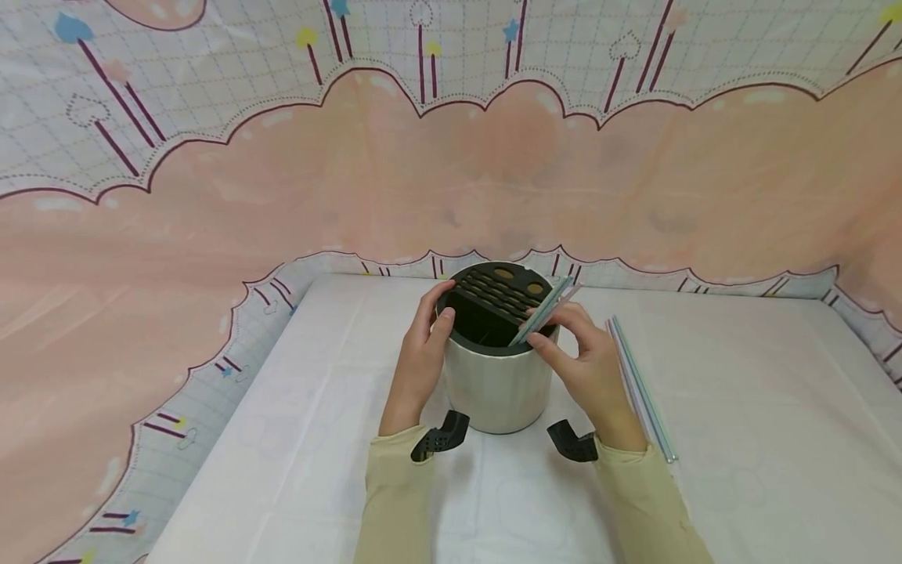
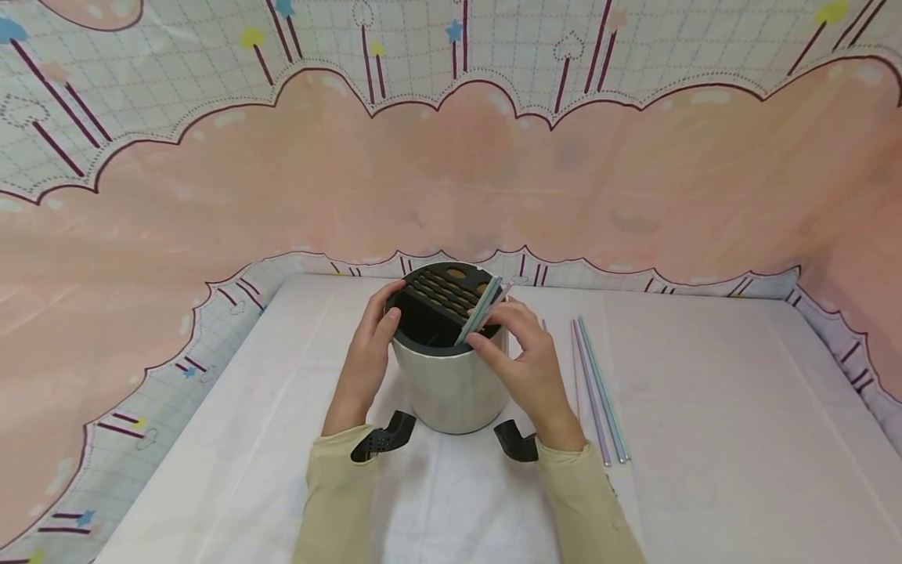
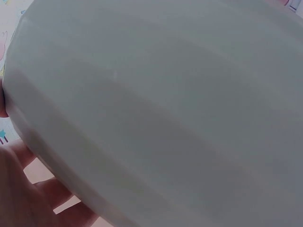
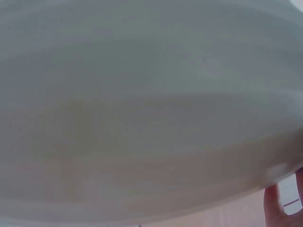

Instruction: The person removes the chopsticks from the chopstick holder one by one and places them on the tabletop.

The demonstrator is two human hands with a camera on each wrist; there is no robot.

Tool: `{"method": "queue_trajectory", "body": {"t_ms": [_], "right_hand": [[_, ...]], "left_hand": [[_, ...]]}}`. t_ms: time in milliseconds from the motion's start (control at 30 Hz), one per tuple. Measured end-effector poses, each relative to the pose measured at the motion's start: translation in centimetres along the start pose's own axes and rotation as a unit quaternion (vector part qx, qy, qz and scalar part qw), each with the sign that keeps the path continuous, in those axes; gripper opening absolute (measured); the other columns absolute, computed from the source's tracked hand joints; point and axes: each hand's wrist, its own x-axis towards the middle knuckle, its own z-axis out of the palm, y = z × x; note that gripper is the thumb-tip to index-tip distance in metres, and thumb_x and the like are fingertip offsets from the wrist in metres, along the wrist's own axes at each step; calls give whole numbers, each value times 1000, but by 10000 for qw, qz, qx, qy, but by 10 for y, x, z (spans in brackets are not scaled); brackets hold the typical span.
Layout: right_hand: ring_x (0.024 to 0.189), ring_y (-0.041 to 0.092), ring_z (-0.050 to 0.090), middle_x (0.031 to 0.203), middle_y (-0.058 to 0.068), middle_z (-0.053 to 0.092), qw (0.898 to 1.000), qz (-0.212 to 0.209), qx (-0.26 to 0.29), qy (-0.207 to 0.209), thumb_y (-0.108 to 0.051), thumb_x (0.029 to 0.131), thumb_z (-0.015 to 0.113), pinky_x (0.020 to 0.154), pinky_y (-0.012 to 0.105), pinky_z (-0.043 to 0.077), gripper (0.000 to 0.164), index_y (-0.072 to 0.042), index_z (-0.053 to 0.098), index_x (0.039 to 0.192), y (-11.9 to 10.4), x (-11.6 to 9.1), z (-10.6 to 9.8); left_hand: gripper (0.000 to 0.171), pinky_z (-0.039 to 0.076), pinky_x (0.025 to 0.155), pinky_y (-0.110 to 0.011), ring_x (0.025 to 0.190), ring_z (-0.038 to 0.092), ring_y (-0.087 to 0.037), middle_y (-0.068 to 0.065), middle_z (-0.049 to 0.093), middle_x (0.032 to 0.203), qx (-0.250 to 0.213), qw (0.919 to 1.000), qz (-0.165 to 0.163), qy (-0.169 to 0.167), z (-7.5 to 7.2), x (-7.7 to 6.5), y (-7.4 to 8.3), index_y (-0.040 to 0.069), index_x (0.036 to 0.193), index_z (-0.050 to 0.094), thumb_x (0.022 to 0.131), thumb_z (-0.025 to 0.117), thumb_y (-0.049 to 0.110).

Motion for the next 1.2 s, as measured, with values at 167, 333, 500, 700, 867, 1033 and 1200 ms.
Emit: {"method": "queue_trajectory", "body": {"t_ms": [167, 333, 500, 700, 867, 1033, 1200], "right_hand": [[95, 10, 48, 96, 6, 57, 9987, 86, -482, 101, 1, 78, 65, 86, 23, 38, 20, 1, 63, 98, -4, -1, 3], [98, 10, 48, 98, 6, 57, 9980, 182, -596, 119, -2, 79, 64, 87, 31, 38, 17, 0, 64, 97, -5, -2, 4], [107, 14, 44, 107, 11, 57, 9979, 213, -599, -89, -2, 81, 63, 89, 40, 36, 11, -1, 65, 92, -7, 0, 4], [110, 18, 38, 115, 12, 53, 9951, 65, -780, -601, 0, 82, 59, 89, 40, 35, 11, -2, 66, 91, -12, 1, 2], [110, 18, 40, 113, 7, 56, 9949, -232, -761, -624, 0, 82, 59, 87, 35, 35, 14, -7, 66, 92, 3, 3, -1], [105, 14, 46, 105, -3, 61, 9957, -465, -702, -396, -3, 83, 60, 83, 27, 37, 16, -13, 67, 94, 26, 3, -4], [103, 16, 49, 97, -3, 62, 9970, -535, -555, -83, -4, 83, 60, 92, 29, 36, 13, -12, 66, 91, 30, 5, -7]], "left_hand": [[39, 25, 101, -48, 129, 25, -13, 20, 30, 137, -45, 10000, 31, -11, 0, 0, -2, 44, 130, 34, 92, 36, 48], [38, 25, 101, -48, 129, 25, -13, 20, 29, 137, -14, 10000, 55, -12, 0, 0, -2, 44, 130, 34, 92, 36, 47], [38, 24, 101, -48, 129, 25, -12, 21, 29, 137, 6, 10000, 88, -13, 0, 0, -1, 44, 130, 35, 92, 36, 46], [38, 24, 101, -49, 129, 24, -12, 19, 29, 138, -26, 9999, 167, -7, 0, 1, -1, 41, 131, 35, 93, 36, 44], [38, 24, 102, -47, 128, 25, -10, 20, 29, 137, -12, 9999, 115, 25, 1, 2, -1, 42, 131, 35, 93, 36, 44], [39, 24, 101, -49, 129, 25, -13, 19, 29, 138, -33, 9999, 97, 20, 3, 3, -1, 42, 131, 35, 92, 37, 45], [39, 24, 100, -50, 129, 25, -15, 20, 29, 138, -29, 10000, 48, 33, 5, 5, 0, 43, 131, 35, 92, 37, 46]]}}
